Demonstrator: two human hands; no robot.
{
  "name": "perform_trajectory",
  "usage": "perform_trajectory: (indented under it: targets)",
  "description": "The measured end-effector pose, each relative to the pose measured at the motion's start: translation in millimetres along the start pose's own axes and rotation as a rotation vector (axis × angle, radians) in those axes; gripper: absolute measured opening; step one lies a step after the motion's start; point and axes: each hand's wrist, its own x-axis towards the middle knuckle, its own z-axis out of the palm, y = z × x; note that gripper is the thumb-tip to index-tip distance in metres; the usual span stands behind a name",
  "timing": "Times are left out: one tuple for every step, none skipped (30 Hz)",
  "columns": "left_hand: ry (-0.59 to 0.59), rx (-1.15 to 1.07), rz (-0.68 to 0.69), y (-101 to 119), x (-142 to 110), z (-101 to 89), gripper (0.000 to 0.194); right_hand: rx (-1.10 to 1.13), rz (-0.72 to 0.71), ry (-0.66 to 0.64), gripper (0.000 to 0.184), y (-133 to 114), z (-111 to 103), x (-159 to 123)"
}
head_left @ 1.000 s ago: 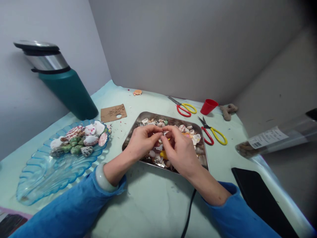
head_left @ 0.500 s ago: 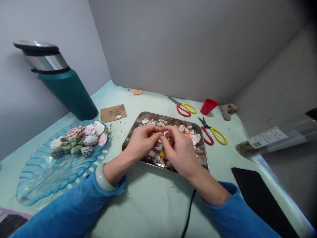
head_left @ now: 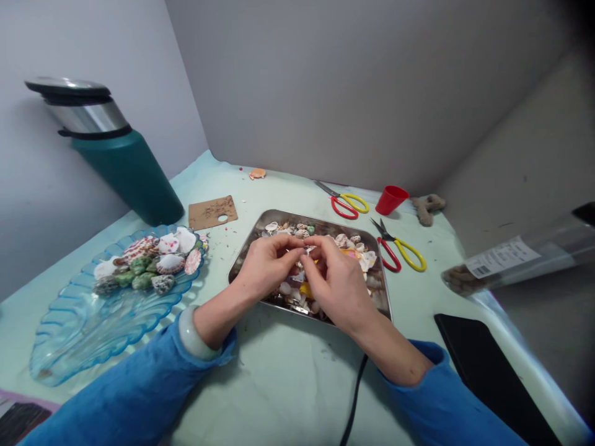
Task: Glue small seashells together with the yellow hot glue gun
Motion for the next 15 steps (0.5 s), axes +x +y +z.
perform_trajectory:
  targets:
    - [0.0,0.003,0.003,-0.1,-0.2,-0.2,0.018,-0.001,0.001,-0.001,0.021,-0.2,-0.1,-0.3]
    - [-0.003,0.007,0.004,-0.2,-0.4,-0.5,0.018,-0.002,0.001,-0.002,0.021,-0.4,-0.1,-0.4]
    - [-0.006,0.009,0.006,-0.2,-0.7,-0.8,0.019,-0.003,0.0,-0.004,0.021,-0.5,-0.2,-0.4]
    - [-0.01,0.01,0.006,-0.2,-1.0,-1.1,0.018,-0.005,-0.001,-0.004,0.021,-0.6,-0.2,-0.3]
    - [-0.013,0.011,0.005,-0.2,-1.2,-1.3,0.018,-0.007,-0.002,-0.005,0.021,-0.5,-0.2,-0.2]
    - [-0.014,0.016,0.005,0.0,-1.4,-1.5,0.018,-0.009,-0.002,-0.007,0.021,-0.4,-0.2,0.0]
    - [-0.015,0.023,0.006,0.2,-1.4,-1.6,0.018,-0.012,-0.001,-0.009,0.022,-0.1,-0.1,0.2]
    - [-0.014,0.03,0.009,0.4,-1.4,-1.7,0.018,-0.013,0.0,-0.012,0.022,0.3,0.0,0.3]
    - [-0.013,0.037,0.011,0.5,-1.2,-1.8,0.019,-0.015,0.001,-0.013,0.022,0.6,0.1,0.3]
    - [-0.014,0.043,0.012,0.7,-0.9,-1.8,0.019,-0.018,0.0,-0.015,0.022,1.0,0.1,0.3]
    - [-0.015,0.049,0.014,0.6,-0.5,-1.9,0.019,-0.023,-0.001,-0.015,0.022,1.2,0.2,0.1]
    - [-0.015,0.055,0.016,0.5,-0.2,-1.9,0.019,-0.03,-0.003,-0.015,0.022,1.3,0.1,-0.1]
    - [-0.016,0.062,0.016,0.1,0.1,-2.0,0.019,-0.037,-0.005,-0.015,0.022,1.2,0.0,-0.2]
    - [-0.013,0.071,0.018,-0.5,0.3,-2.1,0.018,-0.044,-0.007,-0.016,0.022,1.0,-0.1,-0.4]
    - [-0.011,0.079,0.021,-1.1,0.4,-2.2,0.019,-0.051,-0.008,-0.017,0.022,0.8,-0.2,-0.5]
